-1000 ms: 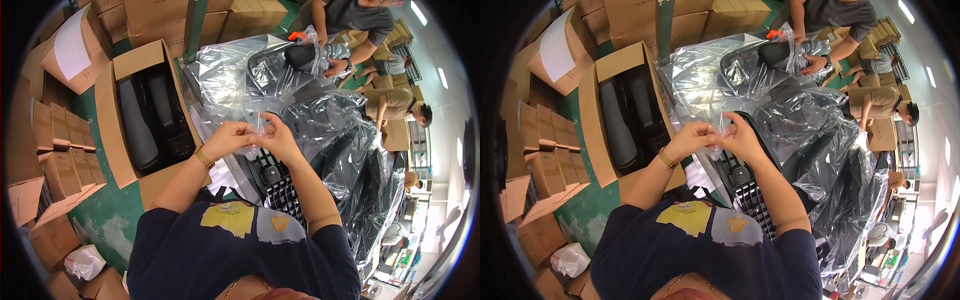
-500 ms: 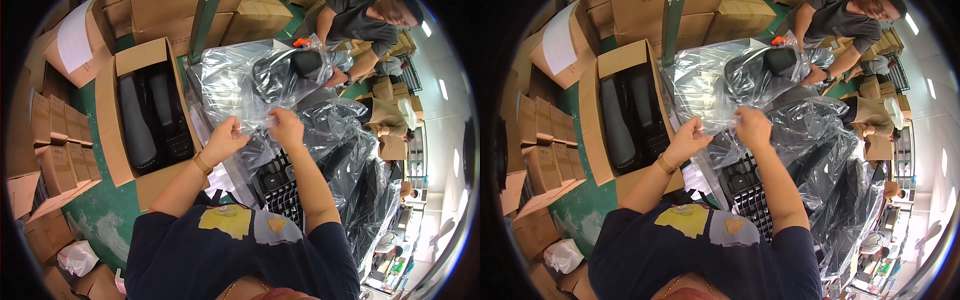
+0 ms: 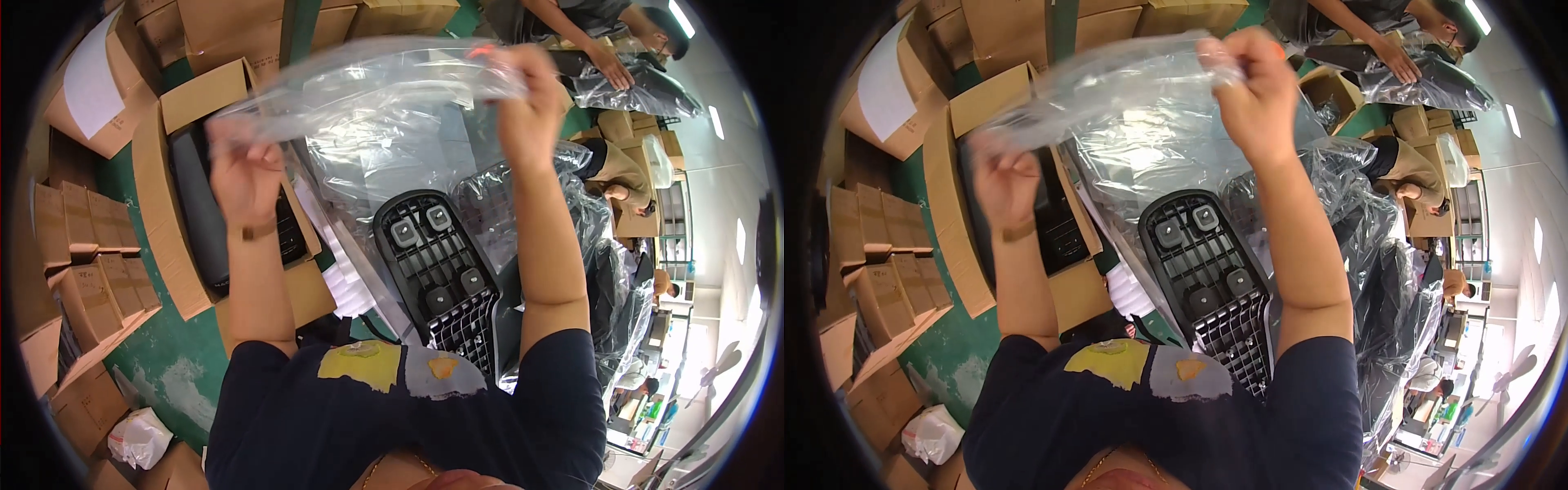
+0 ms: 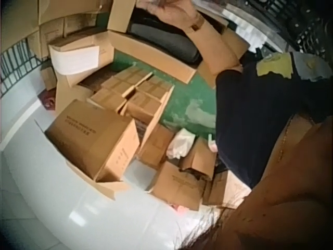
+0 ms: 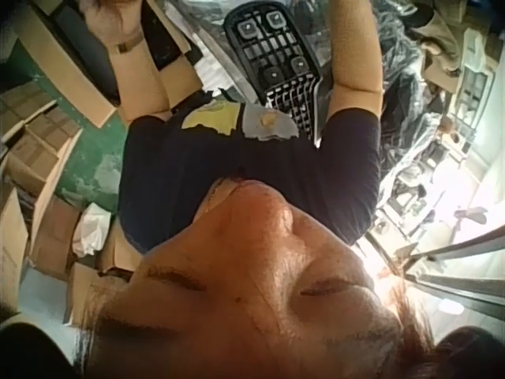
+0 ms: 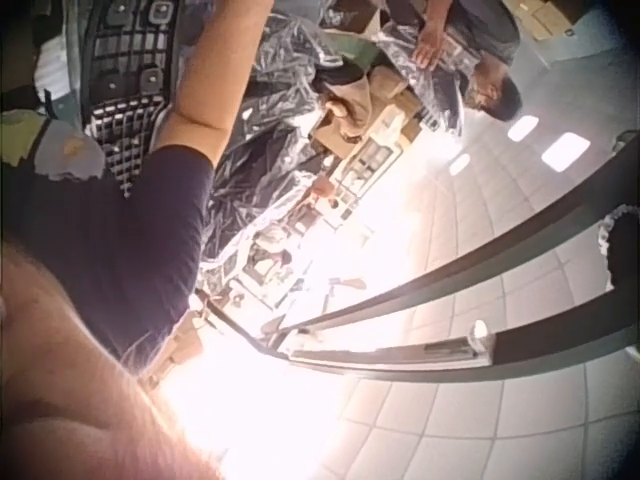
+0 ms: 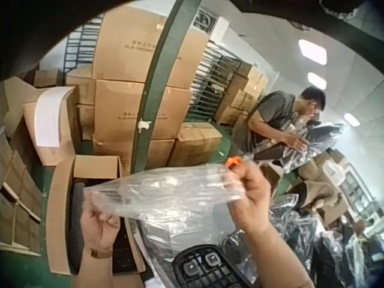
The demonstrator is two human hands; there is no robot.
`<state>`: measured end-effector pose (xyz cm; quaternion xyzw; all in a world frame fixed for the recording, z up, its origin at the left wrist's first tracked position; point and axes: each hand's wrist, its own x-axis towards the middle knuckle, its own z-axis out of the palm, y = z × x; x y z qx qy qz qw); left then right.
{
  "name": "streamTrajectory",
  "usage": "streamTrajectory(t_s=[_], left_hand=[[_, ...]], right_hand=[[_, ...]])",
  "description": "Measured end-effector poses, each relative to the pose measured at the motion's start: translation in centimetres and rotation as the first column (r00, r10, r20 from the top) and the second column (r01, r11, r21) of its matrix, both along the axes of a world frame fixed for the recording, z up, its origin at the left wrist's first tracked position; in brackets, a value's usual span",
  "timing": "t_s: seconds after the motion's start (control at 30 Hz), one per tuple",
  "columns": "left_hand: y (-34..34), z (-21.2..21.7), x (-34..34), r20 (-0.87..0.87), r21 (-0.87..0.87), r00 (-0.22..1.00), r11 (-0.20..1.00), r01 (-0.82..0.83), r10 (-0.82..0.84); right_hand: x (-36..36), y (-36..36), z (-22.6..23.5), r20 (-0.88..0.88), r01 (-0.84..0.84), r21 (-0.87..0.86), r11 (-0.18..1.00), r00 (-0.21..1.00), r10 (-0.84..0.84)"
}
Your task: Unpacking bike seats from a large box, putting them into plastic bags, and preparing them for packing into other boxes.
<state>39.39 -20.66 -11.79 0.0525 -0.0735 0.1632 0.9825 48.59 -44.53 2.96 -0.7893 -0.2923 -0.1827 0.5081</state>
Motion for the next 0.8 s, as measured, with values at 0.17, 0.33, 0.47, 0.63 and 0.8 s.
streamTrajectory(t_s=[0.17, 0.33, 0.47, 0.63, 0.8], left_hand=[[-6.7, -5.9, -1.0, 0.380, 0.895, 0.865, -0.367, -0.255, 0.328], [-11.7, -13.0, -4.0, 0.149, 0.842, 0.977, -0.538, -0.044, 0.152], [-12.1, -12.0, -4.1, 0.122, 0.824, 0.968, -0.566, 0.023, 0.218], [-12.9, -13.1, -4.7, -0.062, 0.810, 0.968, -0.555, 0.190, 0.241], [-11.8, -11.5, -2.3, -0.137, 0.803, 0.878, -0.468, 0.370, 0.459]], right_hand=[[3.2, -8.1, -11.7, 0.069, -0.001, -0.878, 0.479, 0.989, 0.129], [-0.7, -13.4, -17.5, -0.347, -0.278, -0.913, 0.299, 0.914, -0.210], [-2.0, -14.5, -18.6, -0.369, -0.246, -0.875, 0.418, 0.897, -0.245], [-1.8, -13.8, -19.6, -0.285, -0.168, -0.892, 0.420, 0.930, -0.231], [2.7, -9.9, -17.4, -0.114, 0.021, -0.872, 0.489, 0.963, -0.244]])
